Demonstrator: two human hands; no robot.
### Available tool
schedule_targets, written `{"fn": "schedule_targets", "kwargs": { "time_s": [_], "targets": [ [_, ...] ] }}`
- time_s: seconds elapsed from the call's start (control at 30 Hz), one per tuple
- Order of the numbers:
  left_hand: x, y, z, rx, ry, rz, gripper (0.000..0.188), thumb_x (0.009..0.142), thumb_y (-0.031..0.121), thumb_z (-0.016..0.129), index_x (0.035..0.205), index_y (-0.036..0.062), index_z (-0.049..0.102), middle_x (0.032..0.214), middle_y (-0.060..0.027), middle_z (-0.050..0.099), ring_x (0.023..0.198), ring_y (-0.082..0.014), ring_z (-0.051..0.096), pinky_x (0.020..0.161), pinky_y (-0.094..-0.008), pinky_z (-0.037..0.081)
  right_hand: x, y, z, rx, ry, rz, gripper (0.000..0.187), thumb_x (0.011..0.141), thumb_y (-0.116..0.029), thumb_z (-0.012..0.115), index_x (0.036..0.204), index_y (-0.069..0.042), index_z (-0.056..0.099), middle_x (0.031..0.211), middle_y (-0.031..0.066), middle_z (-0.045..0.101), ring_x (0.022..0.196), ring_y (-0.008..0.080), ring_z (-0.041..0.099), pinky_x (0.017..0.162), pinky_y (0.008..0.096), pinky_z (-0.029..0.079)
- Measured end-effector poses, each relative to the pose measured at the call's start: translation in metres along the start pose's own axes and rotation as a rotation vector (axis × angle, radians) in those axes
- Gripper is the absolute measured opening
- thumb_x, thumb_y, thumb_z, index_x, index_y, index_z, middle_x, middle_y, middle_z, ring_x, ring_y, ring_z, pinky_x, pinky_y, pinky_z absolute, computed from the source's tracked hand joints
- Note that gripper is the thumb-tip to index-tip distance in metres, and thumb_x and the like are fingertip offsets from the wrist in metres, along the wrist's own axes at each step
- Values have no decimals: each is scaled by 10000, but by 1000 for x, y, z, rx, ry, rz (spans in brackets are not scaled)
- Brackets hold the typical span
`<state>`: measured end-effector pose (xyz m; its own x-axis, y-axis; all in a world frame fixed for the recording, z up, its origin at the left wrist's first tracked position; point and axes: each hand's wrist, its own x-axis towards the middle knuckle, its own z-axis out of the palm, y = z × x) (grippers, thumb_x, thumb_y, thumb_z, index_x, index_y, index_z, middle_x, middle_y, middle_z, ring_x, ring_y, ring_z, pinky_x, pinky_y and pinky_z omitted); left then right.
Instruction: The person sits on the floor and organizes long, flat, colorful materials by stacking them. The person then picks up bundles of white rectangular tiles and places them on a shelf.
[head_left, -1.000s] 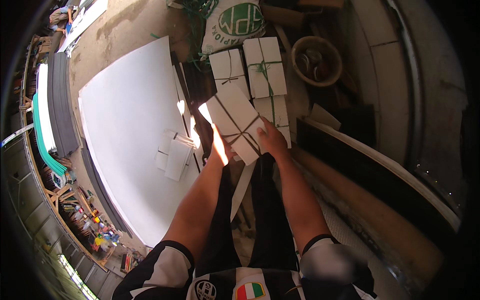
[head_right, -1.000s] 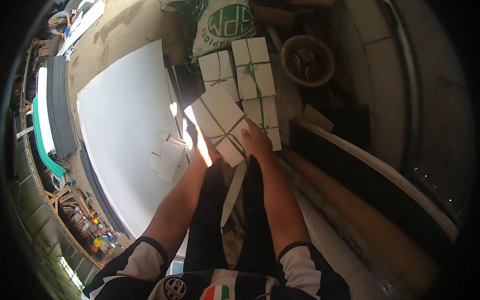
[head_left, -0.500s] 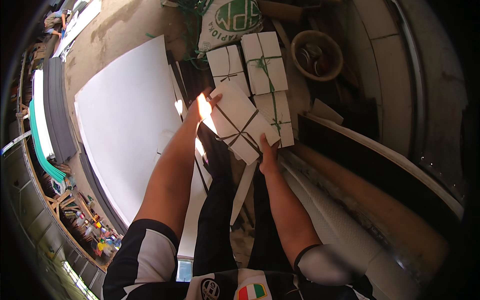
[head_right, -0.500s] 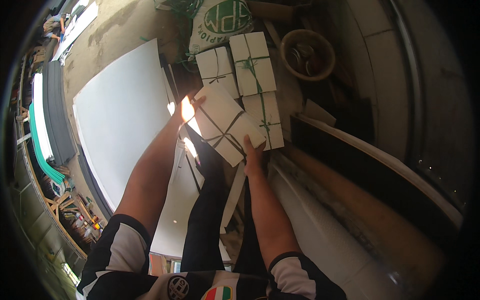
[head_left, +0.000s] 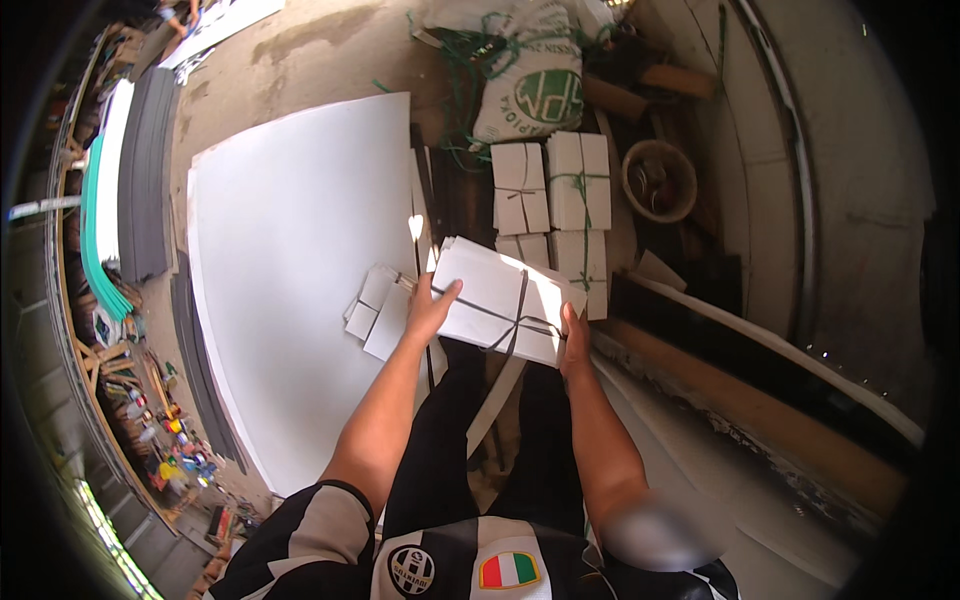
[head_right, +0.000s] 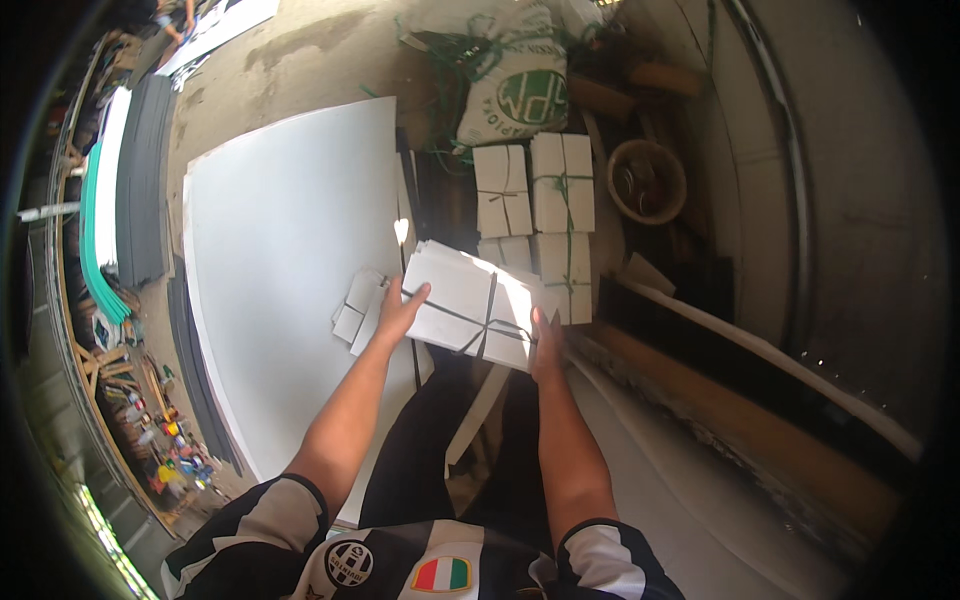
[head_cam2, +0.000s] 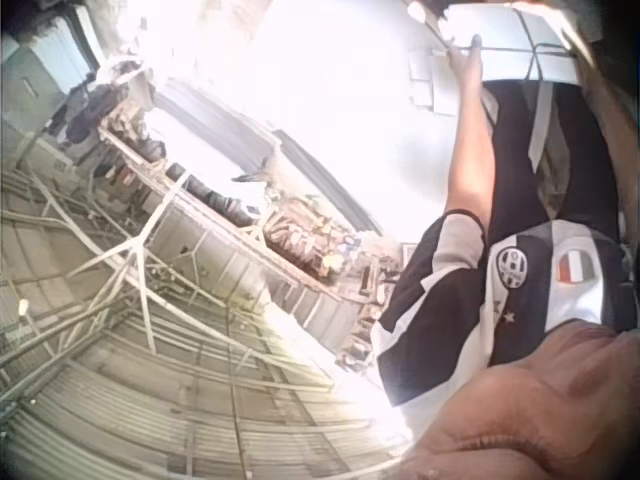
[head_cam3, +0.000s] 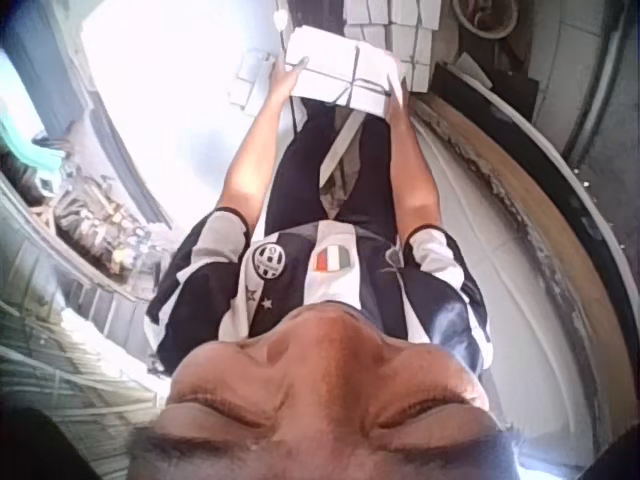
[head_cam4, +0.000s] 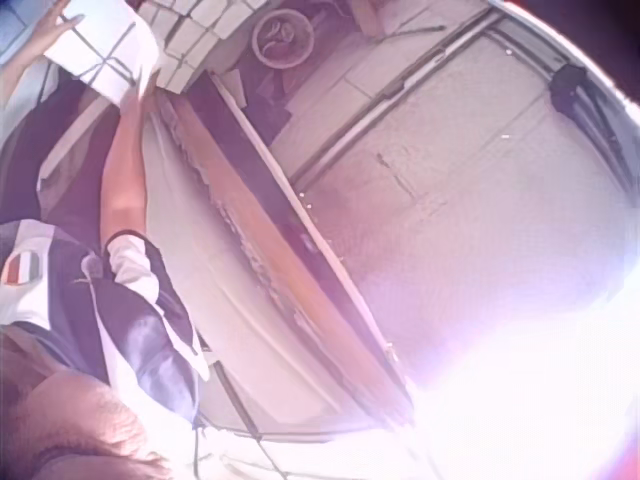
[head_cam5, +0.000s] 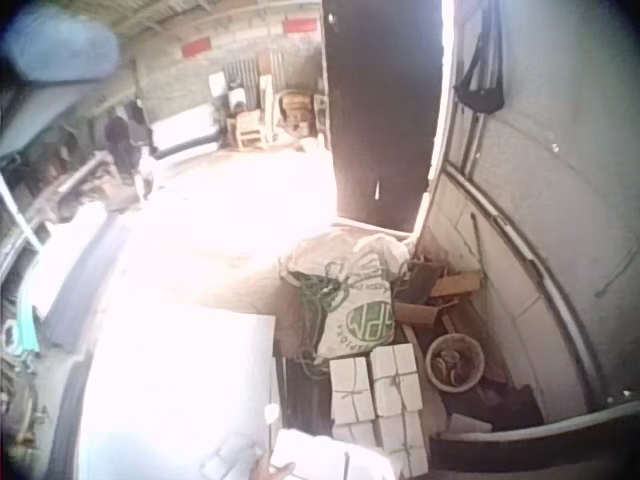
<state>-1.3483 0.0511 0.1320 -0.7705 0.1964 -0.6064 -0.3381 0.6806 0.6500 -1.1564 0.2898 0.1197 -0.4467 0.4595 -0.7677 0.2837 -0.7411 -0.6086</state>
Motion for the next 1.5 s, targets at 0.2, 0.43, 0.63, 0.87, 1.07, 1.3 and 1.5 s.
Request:
{"fn": "schedule_targets", "kwargs": {
  "time_s": [0.2, 0.43, 0.63, 0.87, 1.07, 1.3, 1.5],
  "targets": [
    [-73, -14, -51, -307, 49, -189, 946, 775, 548, 801, 1481, 30, 441, 1414, -284, 485, 1346, -419, 471, 1116, -493, 389, -26, -40, 48, -284, -230, 72, 678, 969, -476, 638, 1463, -39, 479, 1377, 113, 572, 1250, 245, 540, 1076, 392, 417],
    [-158, -61, -60, -563, 264, -298, 727, 822, 443, 820, 1283, -81, 619, 1222, -206, 676, 1138, -282, 659, 987, -389, 506, -57, -53, 110, -606, -455, 55, 753, 971, -504, 618, 1506, -11, 423, 1456, 150, 511, 1334, 270, 476, 1118, 398, 370],
    [-251, -110, -40, -631, 514, -396, 747, 778, 573, 787, 1280, 34, 661, 1234, -229, 621, 1162, -346, 623, 981, -451, 510, -93, -23, 120, -737, -652, 98, 713, 968, -470, 642, 1454, 26, 478, 1400, 153, 556, 1284, 267, 519, 1096, 390, 390],
    [-368, -162, -2, -716, 760, -535, 802, 743, 660, 768, 1347, 144, 652, 1310, -248, 549, 1301, -422, 489, 1079, -480, 431, -149, 33, 127, -887, -921, 233, 691, 976, -455, 638, 1465, 3, 470, 1415, 123, 551, 1306, 247, 503, 1117, 382, 370],
    [-473, -207, 21, -819, 963, -648, 853, 727, 687, 760, 1392, 171, 620, 1383, -273, 471, 1323, -422, 466, 1098, -495, 410, -213, 117, 131, -1089, -1114, 280, 718, 946, -501, 661, 1463, -33, 490, 1429, 101, 546, 1313, 242, 494, 1134, 394, 348],
    [-575, -257, 51, -1194, 1049, -702, 818, 738, 639, 788, 1379, 156, 629, 1397, -241, 543, 1277, -368, 574, 1047, -434, 471, -276, 213, 117, -1332, -1221, 319, 701, 960, -453, 656, 1492, -43, 456, 1451, 117, 518, 1325, 263, 486, 1117, 417, 382],
    [-658, -335, 120, -1237, 1193, -867, 916, 718, 679, 779, 1435, 145, 579, 1409, -245, 526, 1276, -398, 561, 1077, -441, 450, -358, 305, 76, -1612, -1279, 315, 773, 934, -527, 647, 1528, -87, 419, 1503, 120, 478, 1382, 296, 445, 1151, 439, 352]
  ]
}}
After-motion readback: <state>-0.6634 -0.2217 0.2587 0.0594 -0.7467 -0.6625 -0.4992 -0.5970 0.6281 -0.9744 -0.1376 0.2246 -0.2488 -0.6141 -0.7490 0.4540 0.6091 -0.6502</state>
